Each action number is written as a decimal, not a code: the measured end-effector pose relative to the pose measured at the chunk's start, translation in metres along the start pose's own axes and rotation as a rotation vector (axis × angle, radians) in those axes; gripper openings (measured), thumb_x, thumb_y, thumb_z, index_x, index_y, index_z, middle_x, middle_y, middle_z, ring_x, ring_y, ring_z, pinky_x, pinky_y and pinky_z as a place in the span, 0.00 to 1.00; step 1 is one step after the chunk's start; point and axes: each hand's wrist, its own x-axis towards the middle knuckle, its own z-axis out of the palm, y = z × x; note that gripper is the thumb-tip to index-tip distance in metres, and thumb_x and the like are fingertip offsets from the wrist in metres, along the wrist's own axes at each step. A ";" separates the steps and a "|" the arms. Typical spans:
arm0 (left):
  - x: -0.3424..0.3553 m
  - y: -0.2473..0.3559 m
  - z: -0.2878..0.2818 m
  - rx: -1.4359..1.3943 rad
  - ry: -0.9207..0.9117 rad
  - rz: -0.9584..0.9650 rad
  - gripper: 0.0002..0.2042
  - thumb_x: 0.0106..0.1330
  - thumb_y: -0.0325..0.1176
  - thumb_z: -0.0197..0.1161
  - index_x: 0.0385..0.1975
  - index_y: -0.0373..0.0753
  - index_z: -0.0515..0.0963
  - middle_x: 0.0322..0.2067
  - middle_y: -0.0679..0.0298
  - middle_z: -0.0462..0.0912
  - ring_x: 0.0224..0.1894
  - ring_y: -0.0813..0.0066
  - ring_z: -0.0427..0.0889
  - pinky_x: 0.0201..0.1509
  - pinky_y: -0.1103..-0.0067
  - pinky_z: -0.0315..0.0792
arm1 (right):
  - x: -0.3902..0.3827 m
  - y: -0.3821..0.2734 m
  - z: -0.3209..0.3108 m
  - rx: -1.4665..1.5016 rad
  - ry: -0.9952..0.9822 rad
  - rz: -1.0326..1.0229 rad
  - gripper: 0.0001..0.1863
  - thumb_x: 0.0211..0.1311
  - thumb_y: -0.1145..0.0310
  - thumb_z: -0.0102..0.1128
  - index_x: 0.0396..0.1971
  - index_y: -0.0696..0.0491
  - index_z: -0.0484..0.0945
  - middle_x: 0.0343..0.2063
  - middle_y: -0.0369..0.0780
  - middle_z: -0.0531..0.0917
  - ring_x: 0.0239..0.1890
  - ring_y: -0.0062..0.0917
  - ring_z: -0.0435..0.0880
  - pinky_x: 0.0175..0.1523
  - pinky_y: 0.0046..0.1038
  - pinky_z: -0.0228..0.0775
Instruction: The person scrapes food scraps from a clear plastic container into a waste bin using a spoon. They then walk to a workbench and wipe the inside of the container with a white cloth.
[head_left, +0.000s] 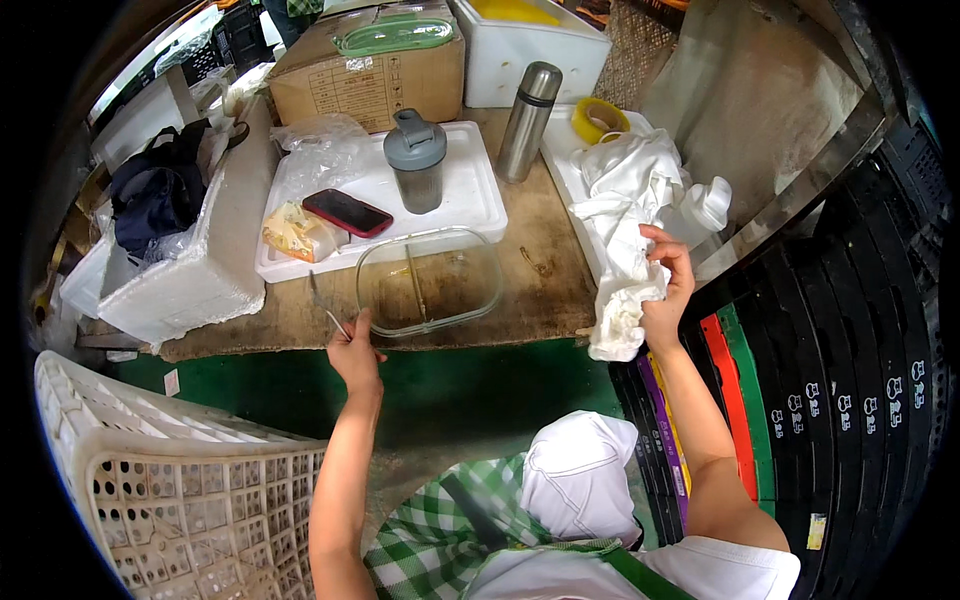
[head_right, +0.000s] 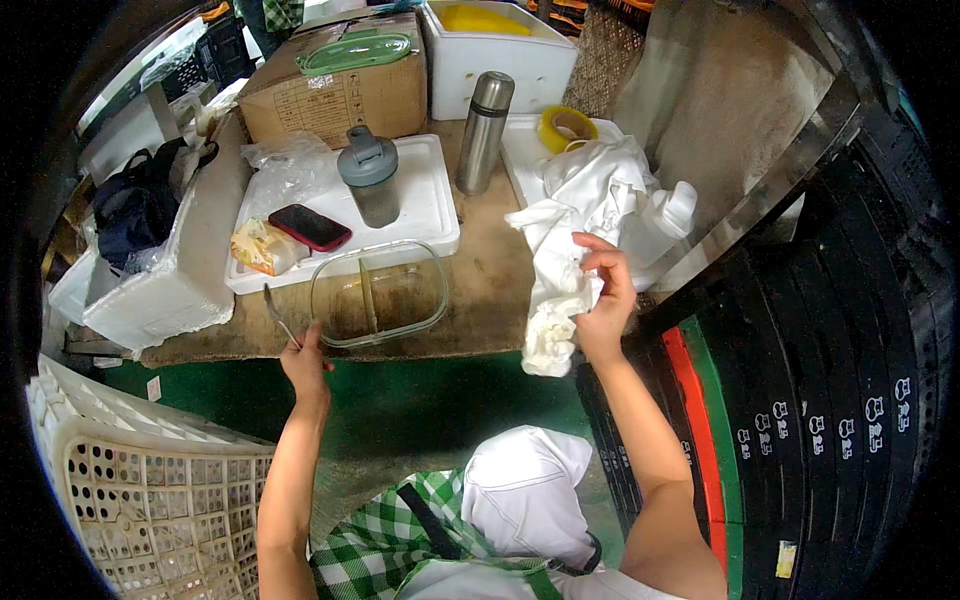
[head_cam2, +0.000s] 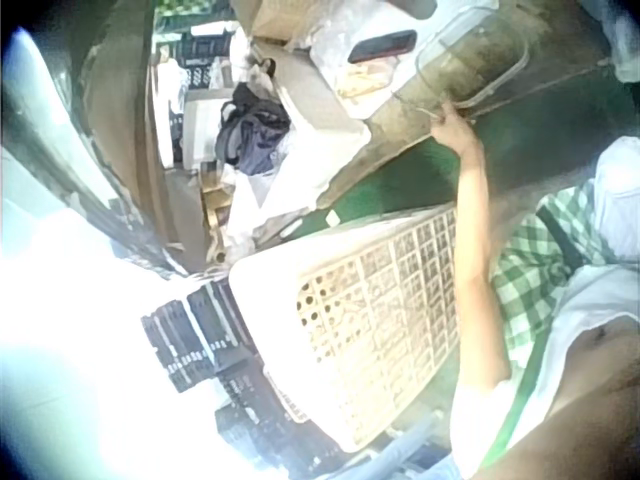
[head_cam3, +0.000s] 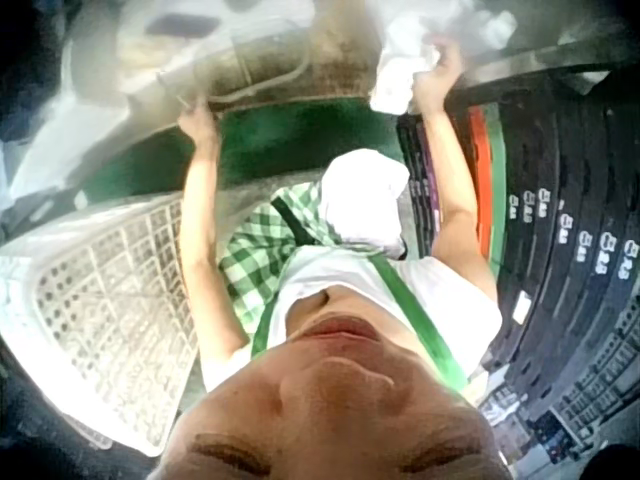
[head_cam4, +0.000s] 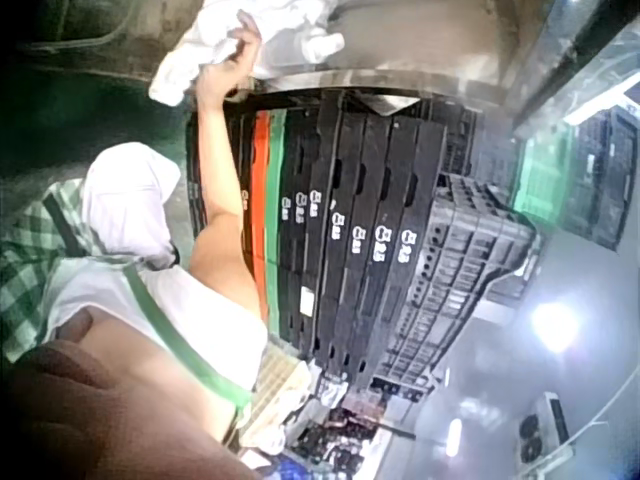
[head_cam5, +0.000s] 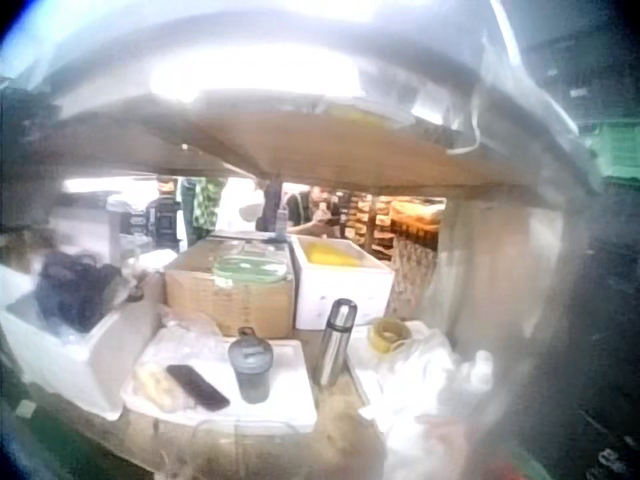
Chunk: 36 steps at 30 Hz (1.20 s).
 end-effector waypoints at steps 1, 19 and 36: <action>-0.003 0.002 -0.003 0.008 -0.014 0.091 0.15 0.52 0.30 0.60 0.10 0.41 0.60 0.10 0.72 0.63 0.08 0.87 0.56 0.08 0.87 0.54 | -0.001 -0.001 0.002 0.021 -0.007 0.012 0.13 0.40 0.79 0.60 0.23 0.54 0.64 0.39 0.44 0.73 0.42 0.24 0.69 0.48 0.23 0.58; -0.108 -0.003 -0.063 0.417 -0.742 -0.010 0.08 0.48 0.29 0.62 0.25 0.32 0.73 0.21 0.68 0.74 0.22 0.88 0.70 0.23 0.88 0.64 | -0.085 -0.042 0.090 -0.149 -1.410 0.330 0.15 0.41 0.67 0.57 0.29 0.59 0.69 0.25 0.47 0.76 0.28 0.32 0.76 0.32 0.27 0.66; -0.104 -0.012 -0.150 -0.407 -0.384 -0.403 0.05 0.53 0.21 0.47 0.28 0.39 0.66 0.12 0.72 0.64 0.06 0.90 0.53 0.06 0.91 0.48 | -0.153 -0.010 0.166 0.417 -1.323 1.062 0.15 0.56 0.61 0.49 0.35 0.58 0.66 0.30 0.38 0.73 0.33 0.21 0.75 0.35 0.21 0.71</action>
